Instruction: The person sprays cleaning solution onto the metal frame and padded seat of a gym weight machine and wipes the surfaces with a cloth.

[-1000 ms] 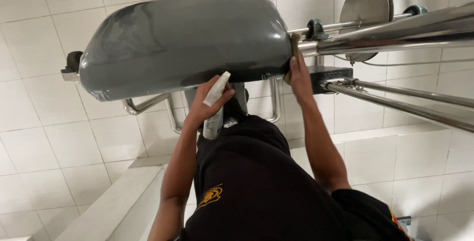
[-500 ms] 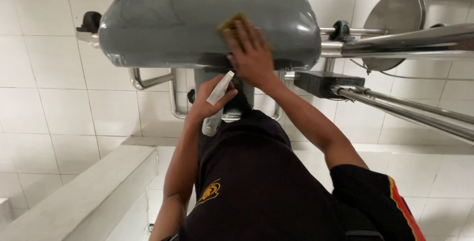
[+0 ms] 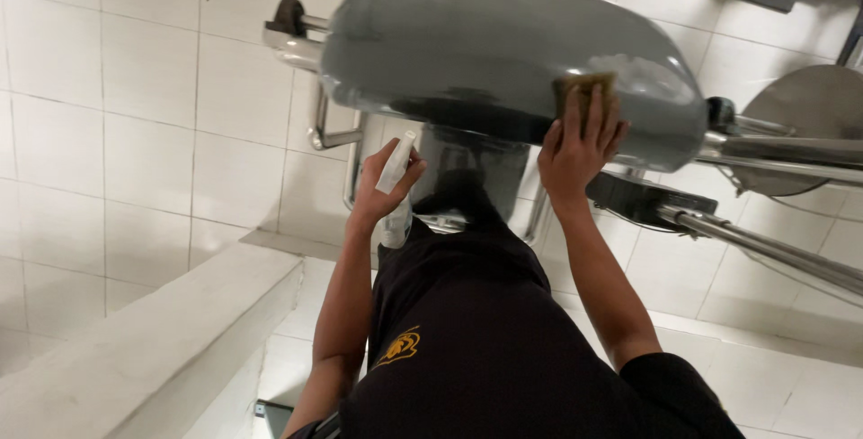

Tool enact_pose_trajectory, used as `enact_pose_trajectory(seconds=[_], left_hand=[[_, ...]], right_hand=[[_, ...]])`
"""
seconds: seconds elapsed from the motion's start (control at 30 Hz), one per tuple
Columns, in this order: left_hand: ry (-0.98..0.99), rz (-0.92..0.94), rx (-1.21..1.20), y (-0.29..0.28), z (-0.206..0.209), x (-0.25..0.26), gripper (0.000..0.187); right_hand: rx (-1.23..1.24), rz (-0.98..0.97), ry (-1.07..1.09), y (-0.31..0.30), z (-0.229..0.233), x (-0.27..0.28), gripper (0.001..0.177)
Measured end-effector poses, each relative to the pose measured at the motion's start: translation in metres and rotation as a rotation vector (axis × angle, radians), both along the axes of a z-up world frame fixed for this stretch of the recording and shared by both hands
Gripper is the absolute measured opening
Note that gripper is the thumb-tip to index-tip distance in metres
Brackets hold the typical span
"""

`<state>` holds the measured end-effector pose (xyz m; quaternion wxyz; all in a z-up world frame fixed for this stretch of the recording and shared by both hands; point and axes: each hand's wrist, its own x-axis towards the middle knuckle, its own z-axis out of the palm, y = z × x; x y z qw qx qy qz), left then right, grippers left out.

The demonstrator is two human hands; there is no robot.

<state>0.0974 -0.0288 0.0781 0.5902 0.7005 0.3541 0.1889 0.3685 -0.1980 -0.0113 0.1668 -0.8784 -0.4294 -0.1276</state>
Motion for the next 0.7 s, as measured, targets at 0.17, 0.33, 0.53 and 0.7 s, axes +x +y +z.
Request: enact_pose_trajectory(seconds=[0.17,0.33,0.53,0.7], left_hand=[[-0.051,0.045,0.019,0.044,-0.006,-0.042,0.015],[-0.123,0.027,0.041,0.085,-0.005,-0.091,0.015],[-0.106,0.141,0.000,0.114,0.005,-0.161,0.015],[-0.107,0.208,0.087,0.136,0.013,-0.201,0.016]], right_hand=[[-0.024,0.133,0.074,0.109,0.030,-0.072,0.056],[-0.120,0.421,0.191,0.242,0.036,-0.133,0.057],[-0.363,0.362,0.542,0.352,-0.006,-0.073,0.046],[-0.427,0.323,0.543,0.359,-0.008,-0.062,0.040]])
